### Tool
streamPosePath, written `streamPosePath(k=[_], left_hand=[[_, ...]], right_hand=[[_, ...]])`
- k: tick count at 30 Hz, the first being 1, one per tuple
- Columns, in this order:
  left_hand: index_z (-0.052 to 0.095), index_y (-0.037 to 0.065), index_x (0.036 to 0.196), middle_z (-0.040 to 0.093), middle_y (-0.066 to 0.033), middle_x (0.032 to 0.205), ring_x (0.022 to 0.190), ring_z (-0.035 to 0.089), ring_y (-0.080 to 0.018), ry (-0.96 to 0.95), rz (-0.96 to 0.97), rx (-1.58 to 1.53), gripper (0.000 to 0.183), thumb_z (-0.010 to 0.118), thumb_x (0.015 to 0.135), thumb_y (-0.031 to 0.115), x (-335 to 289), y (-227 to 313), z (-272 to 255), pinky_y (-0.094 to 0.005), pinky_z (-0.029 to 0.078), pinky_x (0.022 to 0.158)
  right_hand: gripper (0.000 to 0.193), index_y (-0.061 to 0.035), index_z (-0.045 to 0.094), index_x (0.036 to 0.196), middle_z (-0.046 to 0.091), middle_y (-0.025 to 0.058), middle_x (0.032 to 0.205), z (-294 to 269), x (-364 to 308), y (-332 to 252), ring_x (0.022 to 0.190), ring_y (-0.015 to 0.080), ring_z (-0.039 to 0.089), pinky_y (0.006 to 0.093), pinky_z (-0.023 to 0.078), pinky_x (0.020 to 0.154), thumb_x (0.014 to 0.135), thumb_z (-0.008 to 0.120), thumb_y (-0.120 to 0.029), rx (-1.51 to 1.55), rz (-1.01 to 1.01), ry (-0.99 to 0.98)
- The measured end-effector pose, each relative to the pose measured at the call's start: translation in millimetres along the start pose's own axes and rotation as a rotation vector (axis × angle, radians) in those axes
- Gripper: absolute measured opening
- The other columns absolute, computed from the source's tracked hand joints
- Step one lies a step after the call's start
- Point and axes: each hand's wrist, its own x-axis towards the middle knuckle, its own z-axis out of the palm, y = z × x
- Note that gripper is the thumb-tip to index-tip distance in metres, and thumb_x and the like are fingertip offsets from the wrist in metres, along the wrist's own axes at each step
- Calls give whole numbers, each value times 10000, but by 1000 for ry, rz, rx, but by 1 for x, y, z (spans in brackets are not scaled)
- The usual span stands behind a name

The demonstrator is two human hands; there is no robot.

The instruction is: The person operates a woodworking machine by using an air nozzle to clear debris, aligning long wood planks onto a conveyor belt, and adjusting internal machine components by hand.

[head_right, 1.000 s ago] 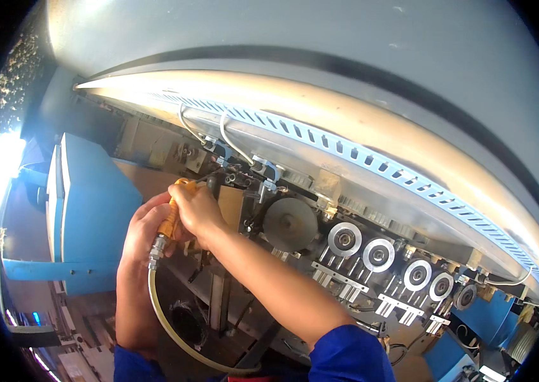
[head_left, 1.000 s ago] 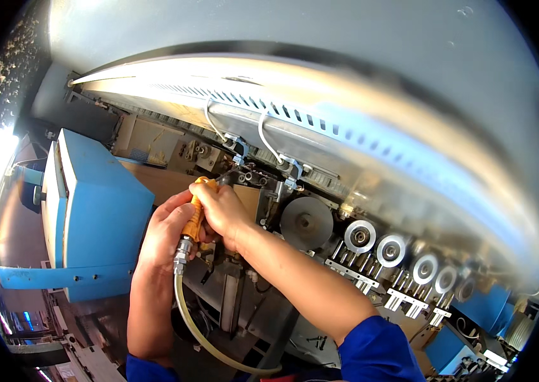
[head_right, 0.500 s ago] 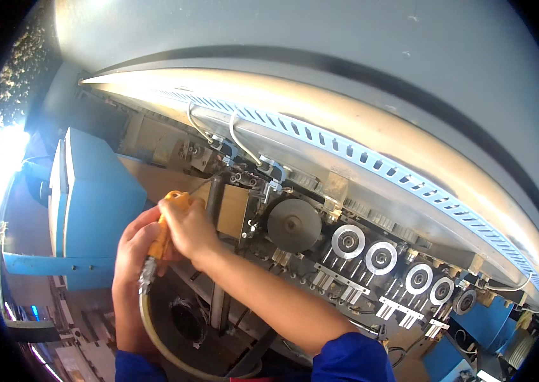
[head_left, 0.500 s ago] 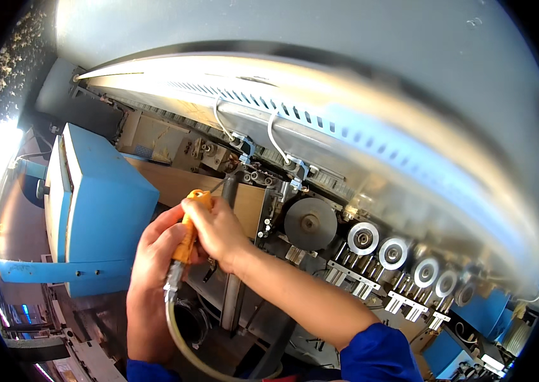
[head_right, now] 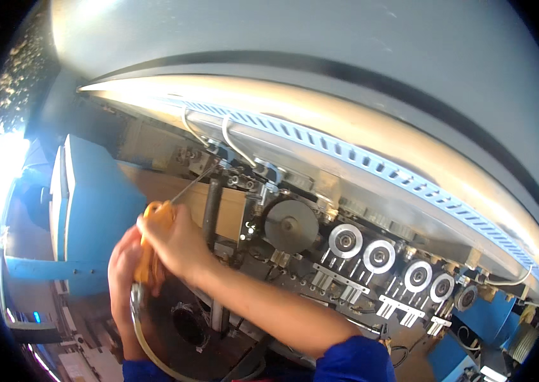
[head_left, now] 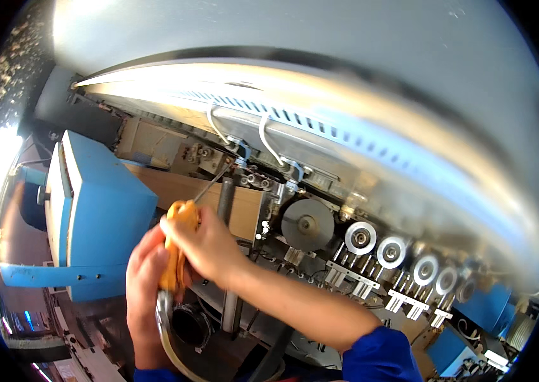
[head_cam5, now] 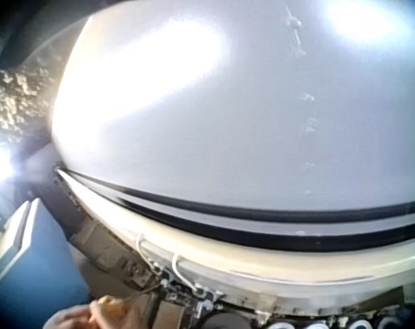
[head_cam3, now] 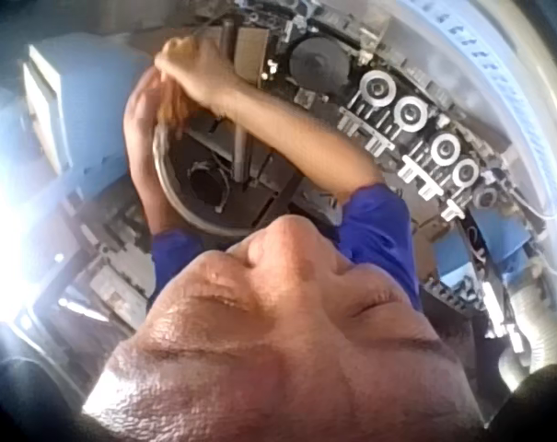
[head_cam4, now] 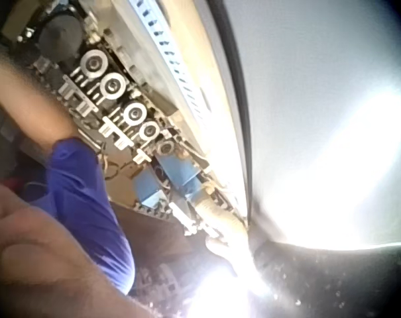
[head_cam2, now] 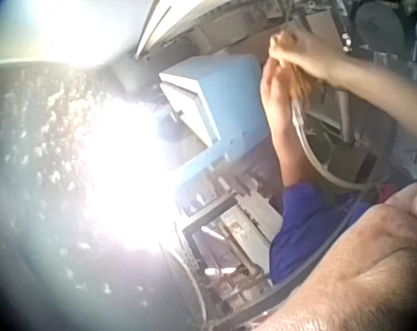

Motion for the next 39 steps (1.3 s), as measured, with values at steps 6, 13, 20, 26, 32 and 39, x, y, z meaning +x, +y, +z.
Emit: streamPosePath(k=[6, 13, 20, 26, 32, 39], left_hand=[[340, -43, 1468, 640, -168, 1108, 642, 623, -127, -25, 47, -112, 738, 614, 920, 368, -62, -31, -25, -209, 489, 520], [236, -45, 1440, 625, -247, 794, 405, 477, -142, 24, 185, -272, 808, 537, 937, 510, -91, -57, -72, -286, 481, 401], [128, 14, 1529, 631, -264, 909, 482, 529, -174, -123, 130, -288, 811, 435, 965, 507, -65, -72, -40, -323, 497, 435], [269, -14, 1477, 661, -134, 944, 563, 597, -146, -319, 87, -157, 845, 763, 810, 146, -64, -94, 33, -299, 552, 534], [491, 16, 1268, 643, -75, 852, 469, 529, -108, -507, -356, 10, 539, 778, 822, 112, -97, -112, 74, -261, 493, 405], [475, 17, 1374, 677, -136, 1146, 801, 672, -163, -410, -42, 26, 434, 615, 971, 97, -113, -165, 26, -299, 559, 755]], right_hand=[[692, 78, 476, 1204, 660, 160, 891, 1, -55, -1, 822, 218, 668, 336, 515, 748, 897, 662, -513, 14, 81, -339], [576, 6, 471, 1266, 648, 66, 743, -37, -105, 10, 631, 225, 639, 337, 503, 625, 926, 655, -421, -123, 8, -335], [517, -56, 514, 1253, 646, 23, 792, -116, -223, 36, 541, 116, 604, 267, 491, 503, 869, 750, -308, -380, 124, 37], [712, -18, 478, 1347, 626, 158, 1070, -132, -282, 33, 953, 302, 628, 388, 510, 828, 808, 779, -374, -651, -253, 182], [652, 2, 436, 1358, 593, 252, 1178, -127, -263, 44, 1107, 421, 587, 473, 472, 924, 876, 699, -348, -544, -285, 282], [321, -85, 508, 1136, 660, 197, 794, -143, -339, 96, 735, 433, 669, 503, 529, 626, 959, 613, -332, -594, -42, 418]])
